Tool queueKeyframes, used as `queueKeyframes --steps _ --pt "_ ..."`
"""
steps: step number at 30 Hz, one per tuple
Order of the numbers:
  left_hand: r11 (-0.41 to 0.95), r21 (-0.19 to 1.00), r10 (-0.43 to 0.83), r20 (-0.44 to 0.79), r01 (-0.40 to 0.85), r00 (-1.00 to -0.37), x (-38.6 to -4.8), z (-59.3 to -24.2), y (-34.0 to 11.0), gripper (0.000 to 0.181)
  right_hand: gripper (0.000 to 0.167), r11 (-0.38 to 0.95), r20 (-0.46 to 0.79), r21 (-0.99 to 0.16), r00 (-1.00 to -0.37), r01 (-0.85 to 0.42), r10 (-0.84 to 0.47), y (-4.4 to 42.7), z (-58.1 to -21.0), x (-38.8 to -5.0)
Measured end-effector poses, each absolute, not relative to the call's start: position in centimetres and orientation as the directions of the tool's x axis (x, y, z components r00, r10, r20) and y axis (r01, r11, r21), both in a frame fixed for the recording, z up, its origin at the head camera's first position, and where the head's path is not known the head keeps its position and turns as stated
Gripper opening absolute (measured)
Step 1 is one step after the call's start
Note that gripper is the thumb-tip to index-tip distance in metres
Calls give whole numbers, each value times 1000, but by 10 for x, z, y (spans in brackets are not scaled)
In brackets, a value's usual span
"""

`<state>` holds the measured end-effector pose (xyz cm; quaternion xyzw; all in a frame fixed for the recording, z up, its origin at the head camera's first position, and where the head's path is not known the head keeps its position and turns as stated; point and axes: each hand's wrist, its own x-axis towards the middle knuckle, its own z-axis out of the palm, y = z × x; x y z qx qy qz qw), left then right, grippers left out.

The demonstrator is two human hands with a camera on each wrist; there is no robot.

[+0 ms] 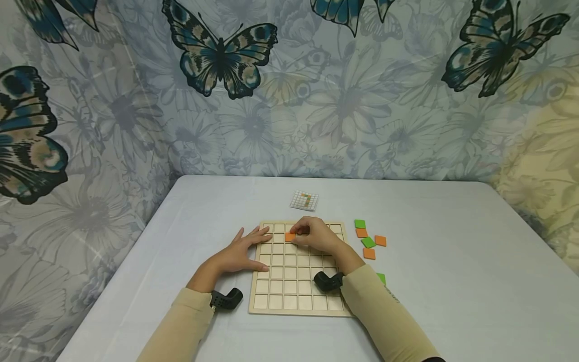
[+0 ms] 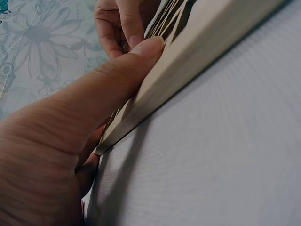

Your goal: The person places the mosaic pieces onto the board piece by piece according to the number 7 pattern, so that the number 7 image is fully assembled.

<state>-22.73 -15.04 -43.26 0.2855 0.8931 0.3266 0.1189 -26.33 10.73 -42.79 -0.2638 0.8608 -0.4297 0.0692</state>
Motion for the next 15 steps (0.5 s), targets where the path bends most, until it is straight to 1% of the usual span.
queueKeyframes --steps 4,9,10,15 --pt "619 656 588 -24 431 -808 -227 -433 -151 83 21 494 119 -759 -837 -424 -534 107 -422 -260" --pt "627 657 581 -35 419 -813 -226 -434 -151 82 27 537 93 -733 -844 -417 -528 108 -408 -253" --pt "626 657 582 -34 420 -813 -226 -434 -151 82 28 544 76 -738 -851 -399 -520 108 -404 -252" --pt "619 659 583 -21 427 -812 -226 -433 -150 82 31 537 93 -729 -839 -425 -536 116 -390 -244"
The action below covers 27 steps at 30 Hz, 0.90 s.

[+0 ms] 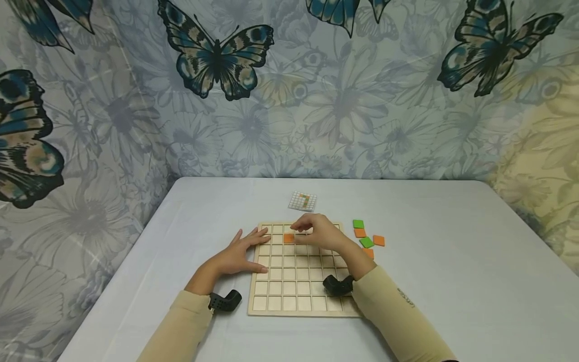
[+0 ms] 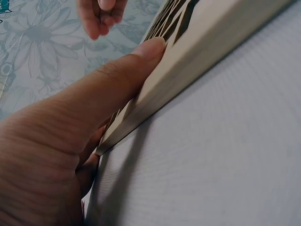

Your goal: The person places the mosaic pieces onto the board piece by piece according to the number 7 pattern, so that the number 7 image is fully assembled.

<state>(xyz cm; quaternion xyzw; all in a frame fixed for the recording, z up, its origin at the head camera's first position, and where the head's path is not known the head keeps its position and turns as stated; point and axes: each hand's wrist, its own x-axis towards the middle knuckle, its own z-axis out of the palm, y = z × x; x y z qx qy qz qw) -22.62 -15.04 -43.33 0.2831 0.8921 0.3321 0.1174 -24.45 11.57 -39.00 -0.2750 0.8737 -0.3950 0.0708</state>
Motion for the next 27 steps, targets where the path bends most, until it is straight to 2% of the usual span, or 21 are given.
queueKeyframes --steps 6,11,21,27 --pt "616 661 584 -18 429 -811 -227 -434 -151 82 34 548 94 -716 -838 -432 -538 135 -384 -233" --pt "614 660 587 -15 433 -810 -226 -433 -151 82 32 547 151 -687 -831 -477 -535 154 -385 -220" --pt "612 660 591 -14 436 -807 -226 -433 -151 83 33 601 120 -684 -877 -413 -466 189 -387 -197" --pt "611 660 593 -15 437 -805 -226 -433 -151 84 31 649 110 -644 -889 -405 -445 211 -392 -186"
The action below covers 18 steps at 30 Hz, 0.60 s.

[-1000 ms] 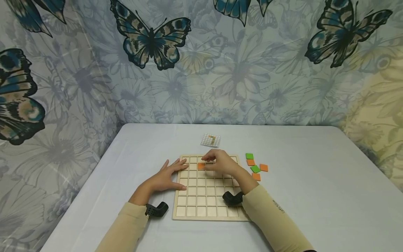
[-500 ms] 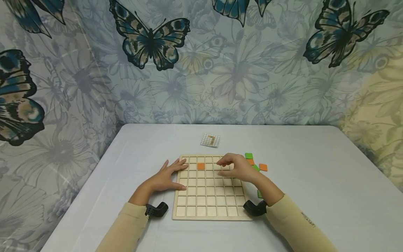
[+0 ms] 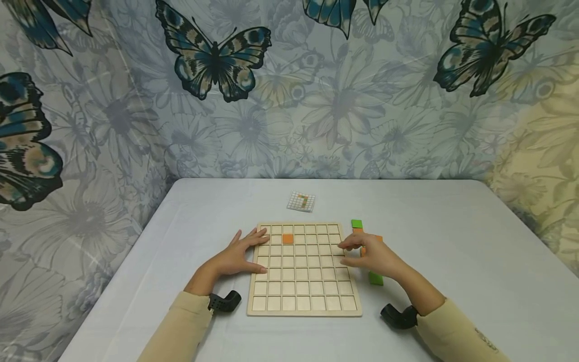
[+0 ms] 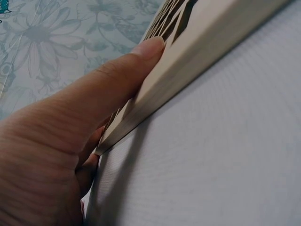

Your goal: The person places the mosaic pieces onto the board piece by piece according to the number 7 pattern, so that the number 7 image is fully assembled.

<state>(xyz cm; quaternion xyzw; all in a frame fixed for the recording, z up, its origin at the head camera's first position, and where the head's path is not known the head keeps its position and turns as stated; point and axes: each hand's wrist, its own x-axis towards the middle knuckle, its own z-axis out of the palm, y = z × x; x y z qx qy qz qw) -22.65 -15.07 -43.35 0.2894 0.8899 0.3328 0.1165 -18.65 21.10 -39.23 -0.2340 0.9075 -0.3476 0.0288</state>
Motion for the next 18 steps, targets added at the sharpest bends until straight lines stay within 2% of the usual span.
queueKeyframes --steps 5,12,18 --pt "607 659 597 -11 444 -802 -226 -432 -149 83 28 656 147 -631 -893 -415 -425 226 -394 -176" --pt "616 656 592 -20 436 -806 -226 -432 -149 84 30 707 142 -585 -908 -397 -393 242 -397 -160" --pt "620 657 588 -28 429 -809 -225 -433 -150 84 31 701 162 -607 -923 -373 -350 253 -400 -151"
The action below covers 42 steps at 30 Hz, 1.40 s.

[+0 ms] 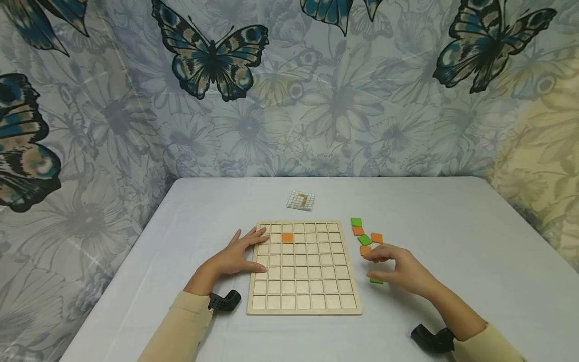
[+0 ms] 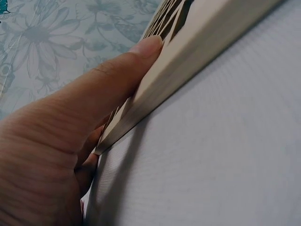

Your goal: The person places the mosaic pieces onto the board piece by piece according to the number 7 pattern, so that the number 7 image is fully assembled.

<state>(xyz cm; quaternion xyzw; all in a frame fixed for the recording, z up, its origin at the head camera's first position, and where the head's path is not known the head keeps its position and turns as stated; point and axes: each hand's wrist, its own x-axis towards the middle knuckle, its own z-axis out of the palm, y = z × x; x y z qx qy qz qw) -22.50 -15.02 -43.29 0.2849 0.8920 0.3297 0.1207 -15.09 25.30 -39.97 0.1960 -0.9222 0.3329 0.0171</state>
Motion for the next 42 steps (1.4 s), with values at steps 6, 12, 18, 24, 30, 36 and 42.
queueKeyframes --steps 6,12,18,24,30,36,42 --pt "614 659 591 -20 434 -806 -225 -433 -150 84 32 723 139 -609 -941 -327 -308 263 -404 -146" --pt "610 659 594 -15 439 -804 -226 -435 -150 83 35 744 80 -608 -953 -278 -291 271 -412 -141" --pt "615 655 595 -18 440 -804 -227 -436 -148 83 32 733 64 -622 -951 -275 -303 276 -420 -140" --pt "614 652 594 -10 445 -805 -227 -435 -149 82 29 724 87 -622 -945 -298 -314 275 -422 -142" --pt "616 652 590 -11 442 -807 -227 -435 -150 82 28 717 88 -629 -944 -299 -316 275 -423 -144" --pt "613 657 590 -11 439 -807 -225 -433 -151 82 25 708 106 -633 -940 -314 -323 275 -425 -145" --pt "620 649 591 -17 440 -807 -226 -433 -150 83 24 716 82 -631 -943 -299 -321 274 -423 -147"
